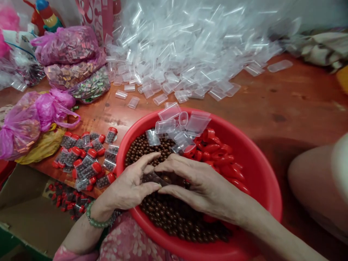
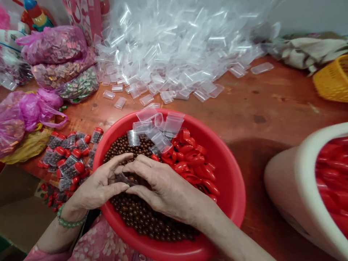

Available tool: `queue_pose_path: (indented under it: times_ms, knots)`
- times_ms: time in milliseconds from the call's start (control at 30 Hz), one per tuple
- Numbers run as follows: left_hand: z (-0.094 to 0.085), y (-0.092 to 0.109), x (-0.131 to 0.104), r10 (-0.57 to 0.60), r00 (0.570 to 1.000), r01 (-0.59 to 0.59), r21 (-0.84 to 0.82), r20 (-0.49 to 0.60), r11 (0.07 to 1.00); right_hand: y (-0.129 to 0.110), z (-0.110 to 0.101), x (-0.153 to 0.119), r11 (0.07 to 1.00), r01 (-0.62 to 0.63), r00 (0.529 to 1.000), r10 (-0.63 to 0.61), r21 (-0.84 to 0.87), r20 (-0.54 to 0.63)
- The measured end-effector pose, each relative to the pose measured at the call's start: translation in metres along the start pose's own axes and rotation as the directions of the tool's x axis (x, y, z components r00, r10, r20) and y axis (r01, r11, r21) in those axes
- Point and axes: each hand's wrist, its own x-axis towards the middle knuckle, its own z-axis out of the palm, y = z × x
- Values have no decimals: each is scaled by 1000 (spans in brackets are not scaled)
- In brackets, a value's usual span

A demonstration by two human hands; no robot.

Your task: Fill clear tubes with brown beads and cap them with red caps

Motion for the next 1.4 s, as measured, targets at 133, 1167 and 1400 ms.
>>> queue_pose_path:
  times_ms: [133, 1167, 1400]
  knots:
    - [-1, 0, 2, 5, 1000, -4, 19, -14, 1000, 2, 9, -6, 996, 21, 994, -30, -83, -103]
    - [7, 11, -2, 85, 996, -87, -291, -20, 953, 41, 5, -62, 522, -233, 936, 349, -820, -44]
    - [5, 14, -6, 93, 993, -101, -112, -74, 989, 31, -1, -64, 625, -292, 935, 347, -724, -77]
